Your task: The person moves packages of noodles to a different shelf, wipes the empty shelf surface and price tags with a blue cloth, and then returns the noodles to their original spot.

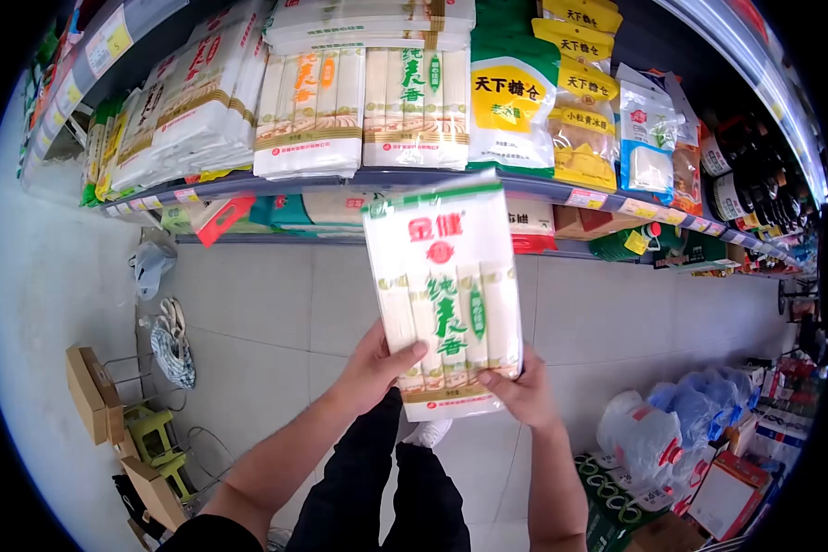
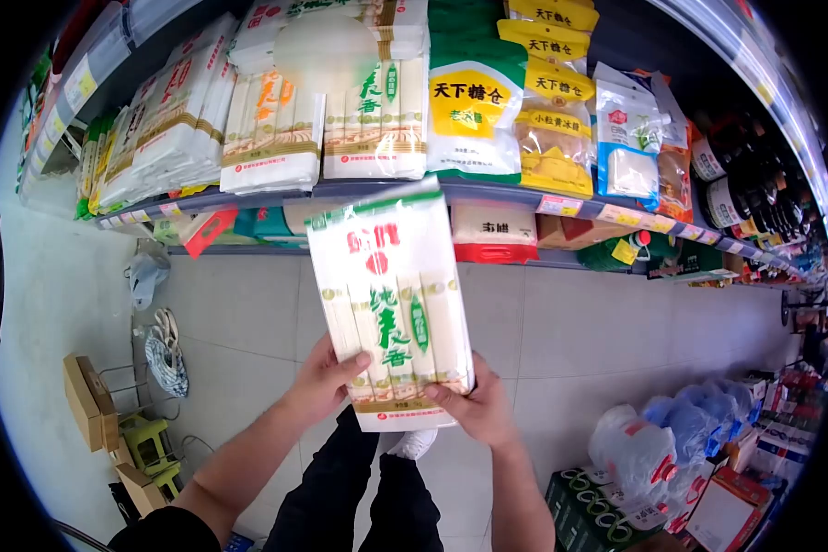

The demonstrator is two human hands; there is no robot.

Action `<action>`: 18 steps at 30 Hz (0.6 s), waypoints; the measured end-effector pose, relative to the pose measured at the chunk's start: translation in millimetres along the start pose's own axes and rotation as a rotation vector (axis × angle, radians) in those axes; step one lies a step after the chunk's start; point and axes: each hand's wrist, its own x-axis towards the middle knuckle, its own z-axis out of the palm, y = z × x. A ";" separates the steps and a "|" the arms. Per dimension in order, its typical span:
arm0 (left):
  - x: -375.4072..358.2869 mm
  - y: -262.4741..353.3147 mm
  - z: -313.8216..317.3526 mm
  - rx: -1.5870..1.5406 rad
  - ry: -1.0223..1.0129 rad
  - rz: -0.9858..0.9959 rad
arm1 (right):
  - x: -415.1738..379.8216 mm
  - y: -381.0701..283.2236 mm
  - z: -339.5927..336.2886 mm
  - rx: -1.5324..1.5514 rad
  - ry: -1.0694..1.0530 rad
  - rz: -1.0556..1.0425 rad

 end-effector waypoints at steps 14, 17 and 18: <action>155.8 203.8 53.9 -0.438 -0.153 0.503 | 196.1 -204.3 20.2 0.382 0.075 -0.452; 187.9 244.3 68.9 -0.534 -0.024 0.553 | 215.7 -243.2 66.9 0.191 0.139 -0.486; 199.6 252.6 67.9 -0.463 -0.014 0.523 | 236.5 -245.6 65.5 0.032 0.136 -0.547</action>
